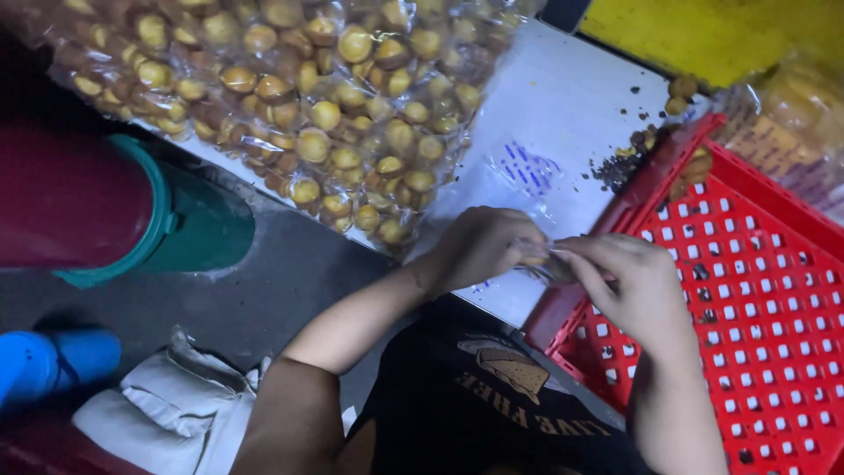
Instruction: The person repeatedly picks small round fruits from a red crate, places them into clear plastic bags, and sets the filled bags on a table. The process continues until the crate is nearly empty.
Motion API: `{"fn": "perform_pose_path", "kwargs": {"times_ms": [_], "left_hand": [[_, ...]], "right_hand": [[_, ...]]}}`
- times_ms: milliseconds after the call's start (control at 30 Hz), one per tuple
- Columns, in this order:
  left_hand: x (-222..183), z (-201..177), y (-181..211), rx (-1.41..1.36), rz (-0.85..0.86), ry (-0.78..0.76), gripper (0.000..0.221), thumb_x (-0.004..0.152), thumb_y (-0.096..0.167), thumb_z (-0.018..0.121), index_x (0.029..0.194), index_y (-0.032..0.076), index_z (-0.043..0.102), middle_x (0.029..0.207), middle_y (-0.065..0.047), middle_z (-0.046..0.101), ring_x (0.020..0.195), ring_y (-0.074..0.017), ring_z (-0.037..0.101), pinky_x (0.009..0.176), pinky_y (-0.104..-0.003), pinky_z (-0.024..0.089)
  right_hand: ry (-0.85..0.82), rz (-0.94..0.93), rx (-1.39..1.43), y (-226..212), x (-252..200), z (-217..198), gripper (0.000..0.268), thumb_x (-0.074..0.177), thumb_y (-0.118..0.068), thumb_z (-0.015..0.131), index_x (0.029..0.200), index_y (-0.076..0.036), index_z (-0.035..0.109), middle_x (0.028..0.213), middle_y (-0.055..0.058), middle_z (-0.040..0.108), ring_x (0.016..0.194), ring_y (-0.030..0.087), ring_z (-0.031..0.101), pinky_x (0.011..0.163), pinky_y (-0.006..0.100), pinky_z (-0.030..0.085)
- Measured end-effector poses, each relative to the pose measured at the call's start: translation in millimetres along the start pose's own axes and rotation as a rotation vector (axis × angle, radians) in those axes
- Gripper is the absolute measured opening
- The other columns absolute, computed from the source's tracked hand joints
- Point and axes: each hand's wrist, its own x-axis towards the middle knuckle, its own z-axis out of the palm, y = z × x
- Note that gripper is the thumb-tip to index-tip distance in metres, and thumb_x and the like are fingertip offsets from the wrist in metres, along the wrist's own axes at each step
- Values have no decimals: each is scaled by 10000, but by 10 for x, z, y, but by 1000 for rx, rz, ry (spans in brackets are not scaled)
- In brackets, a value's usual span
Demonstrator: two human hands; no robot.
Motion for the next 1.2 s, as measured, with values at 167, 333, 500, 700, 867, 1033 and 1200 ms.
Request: {"fn": "perform_pose_path", "kwargs": {"times_ms": [167,333,500,700,867,1033,1200], "left_hand": [[-134,-1270,-86,54,-273,120,234,842,259,801,1045,150,760,968,-12,740,817,-133,704,726,-238,585],[3,-2457,-1718,346,-102,248,60,1052,204,754,1053,145,764,993,-9,743,877,-142,650,776,-345,472],[127,-2368,-2221,254,-117,275,130,1079,229,789,999,143,734,907,64,656,815,-59,535,699,-282,410],[-25,-2118,-2256,348,116,403,58,1048,39,760,1104,24,758,1105,-120,759,1027,-247,690,899,-355,496],[-183,-1273,-1142,710,27,790,277,1180,-48,717,1425,-74,592,1676,-185,158,1581,-452,181,1346,-633,272],[-226,932,-1436,383,63,376,331,891,187,752,1191,67,683,1215,-128,686,1255,-333,579,1096,-461,398],[-260,1692,-1923,392,-421,162,25,909,251,730,932,241,730,1108,79,659,1148,-206,578,954,-423,420]], "right_hand": [[281,-156,69,206,-153,-127,89,1017,40,661,1059,33,739,1110,210,752,1079,324,733,1118,487,585],[302,37,161,349,-227,-122,95,1058,43,667,1130,49,729,1084,190,743,1016,288,722,965,387,600],[213,180,100,574,-434,-143,195,1050,-85,633,1174,22,738,1112,171,760,1009,273,743,919,372,603],[437,376,227,1186,-1112,-186,360,1259,-110,299,1521,101,425,940,244,674,989,377,698,1044,483,500],[255,747,-83,1680,-1581,-118,369,1157,-210,548,1462,-24,636,1155,237,728,1058,362,686,911,465,487],[284,564,-5,1889,-1278,185,769,806,173,493,1552,1,410,1517,338,450,1415,514,413,1158,576,330],[358,449,-7,2589,-407,453,696,803,75,705,1473,27,523,1409,370,469,1311,609,462,1103,662,386]]}}
